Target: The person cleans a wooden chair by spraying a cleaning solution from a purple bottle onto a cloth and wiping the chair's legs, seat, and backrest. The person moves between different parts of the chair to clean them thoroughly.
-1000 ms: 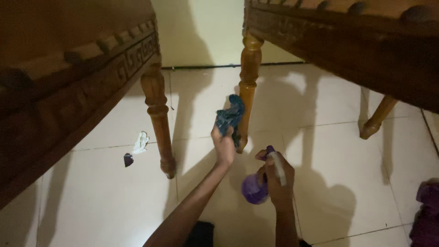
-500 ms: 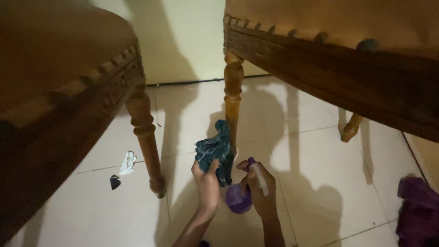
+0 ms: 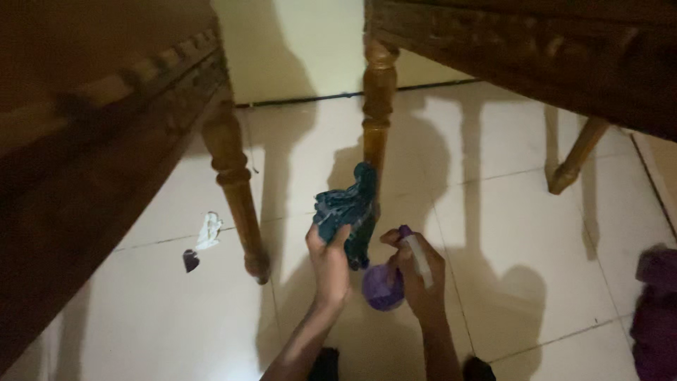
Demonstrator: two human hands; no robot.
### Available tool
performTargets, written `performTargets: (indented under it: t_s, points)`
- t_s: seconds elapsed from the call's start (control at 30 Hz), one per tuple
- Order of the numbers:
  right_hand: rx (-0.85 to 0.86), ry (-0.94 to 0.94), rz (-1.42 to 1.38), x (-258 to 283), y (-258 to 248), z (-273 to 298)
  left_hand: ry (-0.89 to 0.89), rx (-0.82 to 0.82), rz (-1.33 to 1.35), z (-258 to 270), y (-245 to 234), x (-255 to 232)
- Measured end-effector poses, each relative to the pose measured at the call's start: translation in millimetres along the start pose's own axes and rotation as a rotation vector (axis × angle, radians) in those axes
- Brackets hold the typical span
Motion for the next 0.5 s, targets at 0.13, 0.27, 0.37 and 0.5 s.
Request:
performTargets:
  t_s: [0.13, 0.27, 0.37, 0.5]
  points:
    - [0.050, -0.095, -0.051, 6.6, 4.5, -2.6, 0.178, 0.131, -0.046, 3.4, 6.8, -8.9]
    - [0.058, -0.094, -0.115, 8.9, 4.7, -0.2, 0.139, 0.143, -0.035, 2.2, 7.7, -5.7]
    - [0.057, -0.067, -0.083, 8.1, 5.7, -0.8, 0.151, 0.153, -0.092, 4.9, 8.4, -10.5]
    - [0.095, -0.004, 0.014, 3.9, 10.0, -1.0, 0.080, 0.133, 0.025, 7.0, 6.6, -8.6]
Point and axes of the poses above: each hand's wrist, its own z-axis away from the middle knuckle, its own y-axis out of the palm, x = y × z, the point moved 7 cm from there along -z, towards the middle knuckle, and after that the axes turned 6 degrees about -x, right-handed, at the moved point
